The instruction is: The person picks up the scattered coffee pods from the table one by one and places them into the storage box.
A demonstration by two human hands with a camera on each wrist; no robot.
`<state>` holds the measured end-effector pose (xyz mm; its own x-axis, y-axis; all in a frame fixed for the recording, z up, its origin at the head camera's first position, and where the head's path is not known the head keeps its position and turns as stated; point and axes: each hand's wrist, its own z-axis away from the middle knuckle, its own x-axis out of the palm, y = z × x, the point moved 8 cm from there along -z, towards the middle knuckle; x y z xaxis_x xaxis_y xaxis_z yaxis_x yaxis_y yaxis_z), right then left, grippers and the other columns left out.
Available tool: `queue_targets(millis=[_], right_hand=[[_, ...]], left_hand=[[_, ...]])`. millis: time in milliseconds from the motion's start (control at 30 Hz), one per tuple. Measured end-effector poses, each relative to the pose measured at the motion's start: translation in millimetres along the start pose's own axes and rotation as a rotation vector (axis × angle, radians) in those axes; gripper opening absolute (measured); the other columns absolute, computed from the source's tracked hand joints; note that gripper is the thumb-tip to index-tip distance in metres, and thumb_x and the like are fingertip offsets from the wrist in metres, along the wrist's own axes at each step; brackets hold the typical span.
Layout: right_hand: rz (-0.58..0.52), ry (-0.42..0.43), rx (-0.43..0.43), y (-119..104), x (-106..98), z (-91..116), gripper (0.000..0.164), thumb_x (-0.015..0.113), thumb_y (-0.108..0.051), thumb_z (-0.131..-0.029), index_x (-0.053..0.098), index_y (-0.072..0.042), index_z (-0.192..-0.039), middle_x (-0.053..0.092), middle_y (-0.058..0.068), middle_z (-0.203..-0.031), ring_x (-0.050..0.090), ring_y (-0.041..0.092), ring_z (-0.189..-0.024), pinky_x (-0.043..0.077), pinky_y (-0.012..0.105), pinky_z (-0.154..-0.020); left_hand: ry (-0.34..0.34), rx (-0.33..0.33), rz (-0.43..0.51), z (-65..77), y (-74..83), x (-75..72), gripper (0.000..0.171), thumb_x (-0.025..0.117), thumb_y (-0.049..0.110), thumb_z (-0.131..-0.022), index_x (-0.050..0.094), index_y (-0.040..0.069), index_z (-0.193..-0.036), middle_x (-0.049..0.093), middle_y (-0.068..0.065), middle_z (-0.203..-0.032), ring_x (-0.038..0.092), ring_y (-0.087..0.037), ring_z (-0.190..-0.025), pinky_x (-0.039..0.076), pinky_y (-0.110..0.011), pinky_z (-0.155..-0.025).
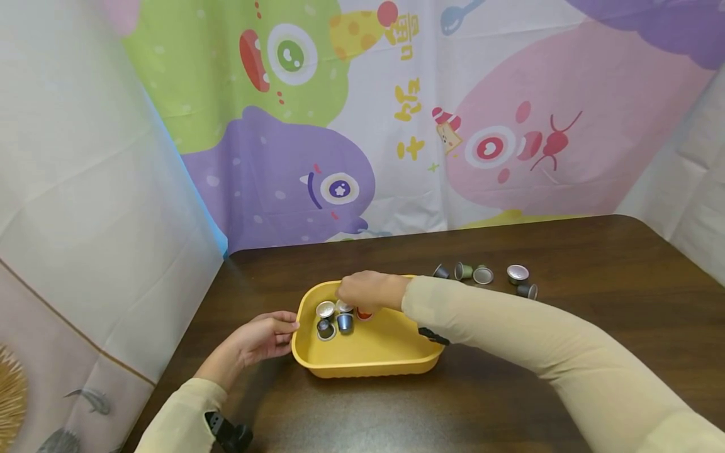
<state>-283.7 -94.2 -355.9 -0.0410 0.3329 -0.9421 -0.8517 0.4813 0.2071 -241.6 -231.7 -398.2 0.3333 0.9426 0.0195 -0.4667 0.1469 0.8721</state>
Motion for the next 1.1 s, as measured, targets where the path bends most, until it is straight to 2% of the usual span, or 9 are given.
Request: queue_targets(millis=[200, 433, 533, 600, 733, 867, 1100], right_hand=[[-0.013, -0.013, 0.007, 2, -1, 1, 0.014, 0.064, -0.007, -0.089, 0.064, -0.013, -0.101, 0.066, 0.001, -0.091, 0.043, 0.011, -0.07, 0.04, 0.019, -0.062], [-0.046, -0.023, -0.004, 5, -9, 10, 0.014, 0.068, -0.013, -0.086, 0.064, -0.012, -0.1, 0.051, -0.004, -0.079, 0.04, 0.011, -0.071, 0.036, 0.021, -0.063], [-0.089, -0.019, 0.01, 8, -13, 16, 0.012, 0.069, -0.014, -0.085, 0.064, -0.01, -0.095, 0.047, -0.004, -0.074, 0.039, 0.01, -0.07, 0.035, 0.021, -0.062], [-0.127, -0.011, 0.017, 10, -14, 20, 0.011, 0.07, -0.015, -0.085, 0.065, -0.009, -0.093, 0.049, -0.004, -0.074, 0.041, 0.01, -0.07, 0.036, 0.022, -0.063], [-0.195, 0.005, 0.026, 16, -17, 30, 0.015, 0.071, -0.016, -0.085, 0.066, -0.009, -0.098, 0.064, -0.001, -0.088, 0.052, 0.011, -0.078, 0.047, 0.024, -0.073], [-0.231, 0.016, 0.013, 21, -18, 40, 0.021, 0.071, -0.014, -0.084, 0.066, -0.01, -0.104, 0.069, 0.003, -0.106, 0.061, 0.017, -0.094, 0.051, 0.031, -0.086], [-0.303, 0.062, -0.02, 30, -16, 60, 0.024, 0.073, -0.014, -0.083, 0.065, -0.009, -0.105, 0.068, 0.006, -0.107, 0.061, 0.019, -0.096, 0.051, 0.033, -0.087]], left_hand=[[0.003, -0.002, 0.005, 0.6, 1.0, 1.0, 0.018, 0.047, 0.007, -0.097, 0.047, 0.0, -0.113, 0.062, 0.005, -0.082, 0.059, -0.006, -0.075, 0.053, -0.022, -0.071], [0.007, -0.004, -0.003, 0.7, 0.3, 0.3, 0.016, 0.047, 0.008, -0.097, 0.049, 0.002, -0.111, 0.062, 0.005, -0.081, 0.059, -0.006, -0.074, 0.053, -0.022, -0.07], [0.004, -0.003, -0.002, 0.9, 0.0, 0.4, 0.016, 0.048, 0.008, -0.097, 0.048, 0.002, -0.111, 0.062, 0.005, -0.082, 0.059, -0.006, -0.075, 0.053, -0.022, -0.071], [0.002, -0.003, -0.002, 1.2, 0.2, 0.6, 0.017, 0.048, 0.008, -0.096, 0.048, 0.002, -0.112, 0.062, 0.005, -0.082, 0.059, -0.006, -0.075, 0.053, -0.022, -0.071], [0.004, -0.007, -0.001, 1.2, 0.6, 1.1, 0.018, 0.049, 0.008, -0.096, 0.048, 0.001, -0.112, 0.062, 0.005, -0.082, 0.059, -0.006, -0.075, 0.053, -0.022, -0.071], [0.006, -0.007, -0.002, 0.8, 1.0, 1.6, 0.017, 0.048, 0.008, -0.097, 0.048, 0.002, -0.113, 0.062, 0.005, -0.082, 0.059, -0.006, -0.075, 0.053, -0.022, -0.071], [0.006, -0.006, -0.013, 0.5, 1.4, 1.3, 0.017, 0.048, 0.008, -0.097, 0.048, 0.002, -0.112, 0.062, 0.005, -0.082, 0.059, -0.006, -0.075, 0.053, -0.022, -0.071]])
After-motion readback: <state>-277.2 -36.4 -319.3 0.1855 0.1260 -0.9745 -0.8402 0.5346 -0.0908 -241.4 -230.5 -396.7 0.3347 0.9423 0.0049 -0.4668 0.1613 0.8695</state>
